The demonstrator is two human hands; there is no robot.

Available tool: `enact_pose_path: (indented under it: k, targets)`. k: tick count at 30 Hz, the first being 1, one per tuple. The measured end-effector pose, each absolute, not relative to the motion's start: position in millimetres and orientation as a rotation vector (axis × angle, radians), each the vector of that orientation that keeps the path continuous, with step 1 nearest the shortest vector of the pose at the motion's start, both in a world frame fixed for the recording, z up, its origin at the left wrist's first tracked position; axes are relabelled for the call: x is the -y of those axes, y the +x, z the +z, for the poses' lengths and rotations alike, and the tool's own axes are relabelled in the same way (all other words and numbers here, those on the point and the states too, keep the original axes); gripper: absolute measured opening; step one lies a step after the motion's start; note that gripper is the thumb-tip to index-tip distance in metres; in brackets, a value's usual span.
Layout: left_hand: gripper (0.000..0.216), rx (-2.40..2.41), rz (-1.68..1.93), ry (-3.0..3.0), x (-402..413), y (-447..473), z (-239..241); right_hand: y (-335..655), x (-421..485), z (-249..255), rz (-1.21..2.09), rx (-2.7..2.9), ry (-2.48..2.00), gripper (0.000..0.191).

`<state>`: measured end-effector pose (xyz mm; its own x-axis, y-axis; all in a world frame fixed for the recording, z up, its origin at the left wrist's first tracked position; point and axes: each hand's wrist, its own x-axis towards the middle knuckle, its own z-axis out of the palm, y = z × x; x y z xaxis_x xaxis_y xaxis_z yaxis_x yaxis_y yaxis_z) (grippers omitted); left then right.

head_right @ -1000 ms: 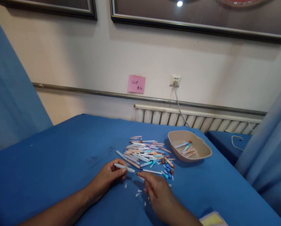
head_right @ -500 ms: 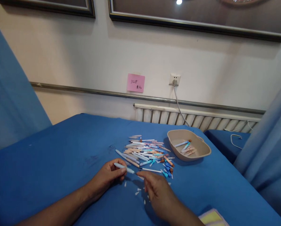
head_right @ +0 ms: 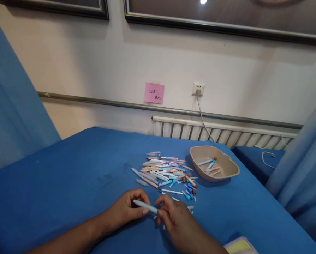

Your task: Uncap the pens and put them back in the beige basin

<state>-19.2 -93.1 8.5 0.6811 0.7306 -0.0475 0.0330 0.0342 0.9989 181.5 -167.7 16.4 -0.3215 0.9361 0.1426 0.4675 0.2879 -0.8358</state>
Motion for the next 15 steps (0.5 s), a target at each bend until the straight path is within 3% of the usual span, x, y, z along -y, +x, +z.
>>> enact_pose_path:
  k: [8,15]
  targets:
    - [0.031,-0.737,0.674,1.304,98,-12,5,174,167,5,1.001,1.396,-1.32,0.039]
    - [0.031,-0.852,0.765,1.259,93,-14,8,179,161,0,0.961,1.28,-1.306,0.03]
